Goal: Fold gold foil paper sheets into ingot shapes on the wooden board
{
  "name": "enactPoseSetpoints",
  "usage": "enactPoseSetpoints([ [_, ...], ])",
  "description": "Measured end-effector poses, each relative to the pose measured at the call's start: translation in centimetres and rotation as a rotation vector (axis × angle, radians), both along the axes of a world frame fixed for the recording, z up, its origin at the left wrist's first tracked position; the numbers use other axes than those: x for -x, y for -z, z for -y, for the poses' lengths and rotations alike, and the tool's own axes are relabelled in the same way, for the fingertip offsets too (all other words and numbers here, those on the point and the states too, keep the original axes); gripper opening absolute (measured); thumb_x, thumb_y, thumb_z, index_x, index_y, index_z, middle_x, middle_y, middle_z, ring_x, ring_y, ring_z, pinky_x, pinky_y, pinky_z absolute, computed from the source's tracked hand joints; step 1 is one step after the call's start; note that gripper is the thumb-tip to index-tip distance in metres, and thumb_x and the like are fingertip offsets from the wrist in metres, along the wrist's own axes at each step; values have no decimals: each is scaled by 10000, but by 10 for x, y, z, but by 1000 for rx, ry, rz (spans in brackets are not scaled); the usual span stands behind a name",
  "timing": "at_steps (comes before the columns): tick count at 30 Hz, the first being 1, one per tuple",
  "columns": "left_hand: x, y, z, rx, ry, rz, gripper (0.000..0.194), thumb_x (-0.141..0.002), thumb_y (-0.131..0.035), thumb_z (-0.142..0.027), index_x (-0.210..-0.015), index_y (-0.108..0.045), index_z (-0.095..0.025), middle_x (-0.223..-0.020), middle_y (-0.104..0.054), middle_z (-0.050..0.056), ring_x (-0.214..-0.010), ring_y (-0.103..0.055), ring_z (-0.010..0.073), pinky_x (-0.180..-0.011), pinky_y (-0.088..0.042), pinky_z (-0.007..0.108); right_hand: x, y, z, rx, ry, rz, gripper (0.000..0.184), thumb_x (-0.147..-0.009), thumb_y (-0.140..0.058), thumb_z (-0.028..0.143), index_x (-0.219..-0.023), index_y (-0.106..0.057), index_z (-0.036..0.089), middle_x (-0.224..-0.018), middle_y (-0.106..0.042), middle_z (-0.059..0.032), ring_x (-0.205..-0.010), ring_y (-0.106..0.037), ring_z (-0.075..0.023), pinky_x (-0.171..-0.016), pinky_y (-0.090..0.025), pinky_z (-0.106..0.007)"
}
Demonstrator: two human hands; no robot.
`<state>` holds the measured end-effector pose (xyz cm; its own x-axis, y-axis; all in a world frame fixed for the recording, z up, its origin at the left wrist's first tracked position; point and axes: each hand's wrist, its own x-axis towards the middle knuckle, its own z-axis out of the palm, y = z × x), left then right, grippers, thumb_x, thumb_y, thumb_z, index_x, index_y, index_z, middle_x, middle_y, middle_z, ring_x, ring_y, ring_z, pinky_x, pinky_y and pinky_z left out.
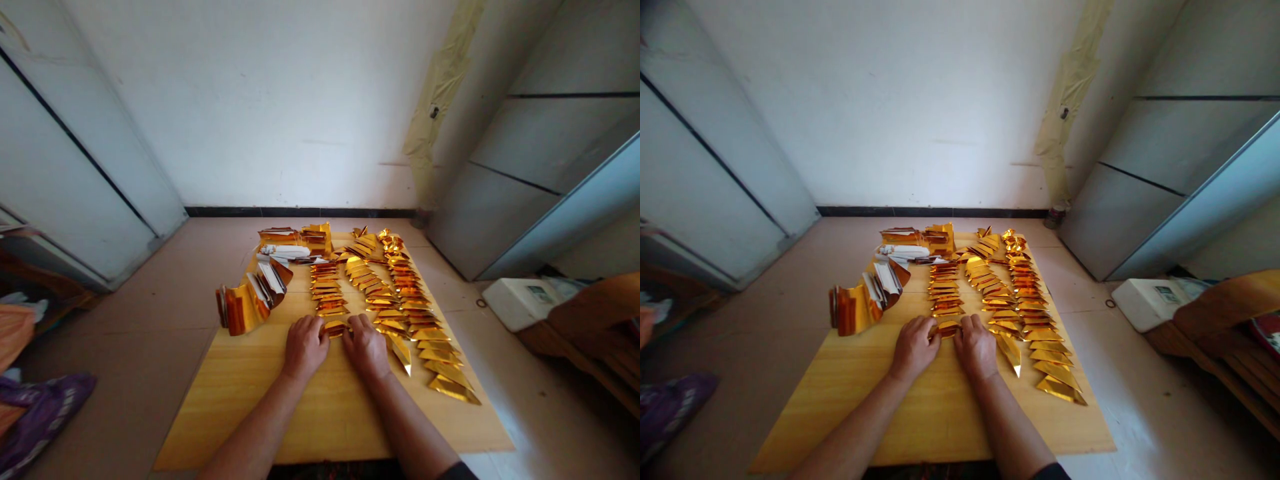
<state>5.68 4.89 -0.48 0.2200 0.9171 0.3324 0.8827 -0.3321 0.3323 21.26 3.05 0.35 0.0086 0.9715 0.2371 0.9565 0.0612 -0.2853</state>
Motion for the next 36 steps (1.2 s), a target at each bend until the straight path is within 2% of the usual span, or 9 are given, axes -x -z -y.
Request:
enactPoseSetpoints([
  [5, 5, -1, 2, 11, 46, 37, 114, -717, -557, -108, -785, -563, -200, -776, -572, 30, -790, -533, 192, -731, -404, 308, -3, 8, 0, -19, -19, 12, 112, -877, -455, 204, -817, -550, 198, -832, -579, 8, -615, -525, -83, -520, -246, -223],
  [11, 5, 4, -1, -6, 35, 69, 77, -770, -548, -115, -749, -568, -186, -770, -581, 33, -778, -540, 177, -734, -412, 296, -2, 7, -1, -18, -13, 48, 144, -890, -455, 234, -814, -574, 205, -809, -586, 10, -618, -531, -85, -505, -229, -231],
  [24, -2, 3, -2, -13, -24, -146, 78, -830, -566, -236, -771, -577, -187, -776, -598, 46, -793, -555, 211, -706, -392, 325, 19, -4, -8, 83, 55, 201, 212, -898, -481, 392, -856, -571, 205, -825, -613, -24, -696, -603, -145, -483, -243, -246],
  [30, -7, -2, -3, 13, -82, -195, 73, -838, -541, -236, -807, -582, -185, -782, -609, 54, -780, -561, 215, -687, -378, 324, 22, -8, -10, 130, 81, 198, 192, -912, -456, 362, -855, -561, 210, -818, -620, -25, -696, -609, -133, -489, -265, -239],
  [36, -9, -2, -4, 15, -109, -204, 67, -826, -517, -202, -811, -581, -191, -780, -615, 47, -782, -566, 215, -685, -372, 324, 19, -3, -12, 139, 110, 195, 157, -902, -454, 310, -854, -566, 212, -799, -615, -22, -673, -601, -124, -490, -262, -229],
])
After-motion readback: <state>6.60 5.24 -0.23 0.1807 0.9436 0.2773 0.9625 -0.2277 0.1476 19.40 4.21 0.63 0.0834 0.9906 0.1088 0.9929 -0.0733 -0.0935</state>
